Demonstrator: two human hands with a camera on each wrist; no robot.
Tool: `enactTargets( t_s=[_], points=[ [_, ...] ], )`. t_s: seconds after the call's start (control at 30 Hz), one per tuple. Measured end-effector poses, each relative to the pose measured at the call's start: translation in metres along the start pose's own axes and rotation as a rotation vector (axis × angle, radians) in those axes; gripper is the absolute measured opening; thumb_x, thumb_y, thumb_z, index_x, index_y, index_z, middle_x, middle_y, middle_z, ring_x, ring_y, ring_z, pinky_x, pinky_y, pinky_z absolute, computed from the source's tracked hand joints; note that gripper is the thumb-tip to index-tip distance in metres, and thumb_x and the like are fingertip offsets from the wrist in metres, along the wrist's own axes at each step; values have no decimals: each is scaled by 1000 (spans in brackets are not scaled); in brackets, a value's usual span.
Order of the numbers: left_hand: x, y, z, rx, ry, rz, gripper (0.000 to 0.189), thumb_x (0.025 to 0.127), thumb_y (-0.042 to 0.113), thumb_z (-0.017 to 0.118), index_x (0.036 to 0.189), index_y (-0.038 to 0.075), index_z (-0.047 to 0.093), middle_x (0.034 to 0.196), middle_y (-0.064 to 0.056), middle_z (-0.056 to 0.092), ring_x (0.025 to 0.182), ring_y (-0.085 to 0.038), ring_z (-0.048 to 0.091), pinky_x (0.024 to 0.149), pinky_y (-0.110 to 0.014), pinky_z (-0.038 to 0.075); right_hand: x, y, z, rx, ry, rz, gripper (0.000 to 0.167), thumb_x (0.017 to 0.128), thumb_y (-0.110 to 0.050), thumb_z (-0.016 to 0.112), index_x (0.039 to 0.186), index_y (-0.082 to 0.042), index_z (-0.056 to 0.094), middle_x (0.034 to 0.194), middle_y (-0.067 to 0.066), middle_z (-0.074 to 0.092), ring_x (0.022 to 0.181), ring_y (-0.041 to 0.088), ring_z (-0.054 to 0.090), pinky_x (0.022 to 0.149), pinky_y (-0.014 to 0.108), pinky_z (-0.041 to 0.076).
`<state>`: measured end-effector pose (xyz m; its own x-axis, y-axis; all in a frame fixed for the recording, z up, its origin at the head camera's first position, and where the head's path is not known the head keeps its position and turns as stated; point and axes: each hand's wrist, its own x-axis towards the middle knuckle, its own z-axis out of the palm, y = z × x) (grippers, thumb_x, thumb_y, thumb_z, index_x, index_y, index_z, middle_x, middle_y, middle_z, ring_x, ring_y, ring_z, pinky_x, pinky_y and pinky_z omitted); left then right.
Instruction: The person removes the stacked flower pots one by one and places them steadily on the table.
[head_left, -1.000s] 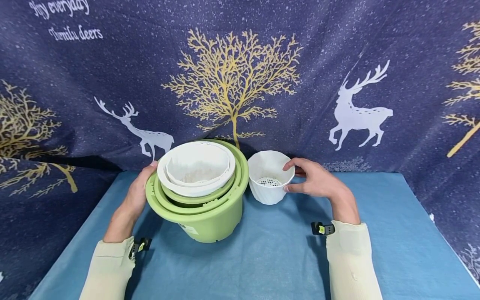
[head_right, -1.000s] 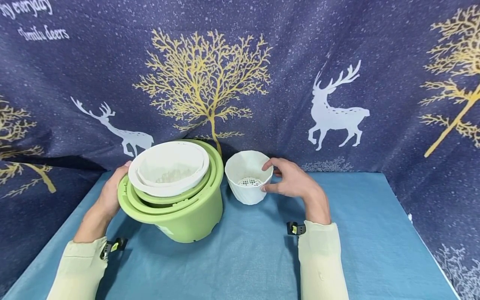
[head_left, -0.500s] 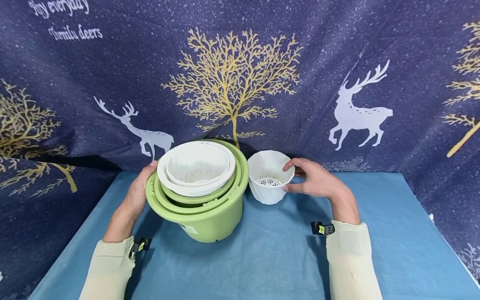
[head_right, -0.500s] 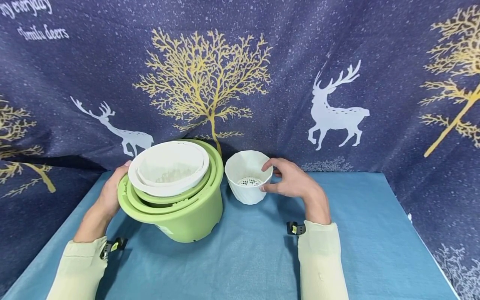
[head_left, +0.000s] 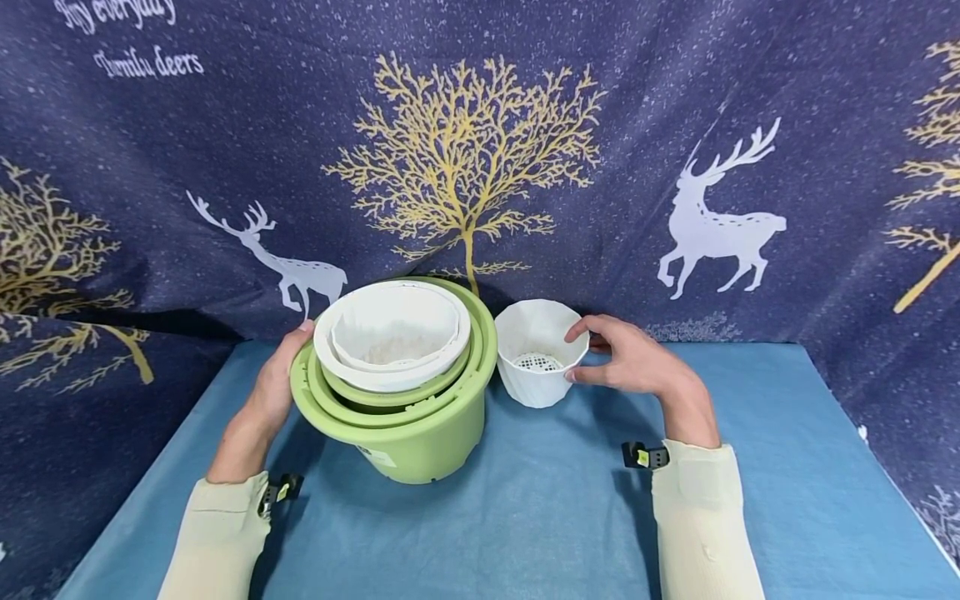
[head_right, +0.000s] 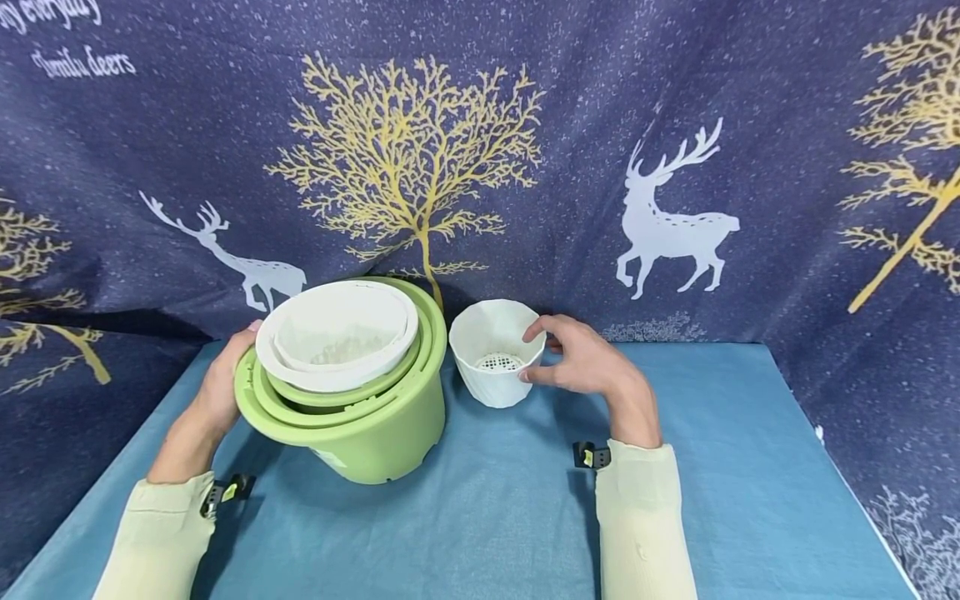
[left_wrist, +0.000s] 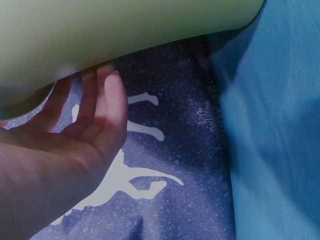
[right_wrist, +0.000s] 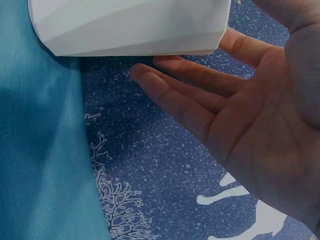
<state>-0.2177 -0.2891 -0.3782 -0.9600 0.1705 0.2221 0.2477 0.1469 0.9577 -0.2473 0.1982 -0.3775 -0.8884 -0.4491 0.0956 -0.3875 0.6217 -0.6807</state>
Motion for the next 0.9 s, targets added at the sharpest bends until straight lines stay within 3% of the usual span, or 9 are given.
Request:
enactTargets(
  t_s=[0.37,0.6,0.9],
  points=[
    [-2,2,-2,30,5,-45,54,116,49,28,100,19,69,73,3,72,69,-7,70,81,-18,51,-1,-3,0,-10,5,-3,47,87,-24,89,126,-12,66,133,12,65,125,37,64,108,56,49],
    [-1,1,-1,-5,-14,-19,54,117,45,26,103,18,70,74,2,73,68,-8,70,79,-19,53,0,-3,0,-22,11,-17,46,87,-23,90,125,-12,66,132,13,65,123,36,65,107,56,50],
    [-1,1,-1,-1,-8,-32,55,116,49,28,99,19,70,73,3,72,68,-8,70,80,-19,52,-1,-3,0,-30,9,-12,45,87,-22,90,125,-12,67,134,14,65,124,37,65,107,54,51]
  ],
)
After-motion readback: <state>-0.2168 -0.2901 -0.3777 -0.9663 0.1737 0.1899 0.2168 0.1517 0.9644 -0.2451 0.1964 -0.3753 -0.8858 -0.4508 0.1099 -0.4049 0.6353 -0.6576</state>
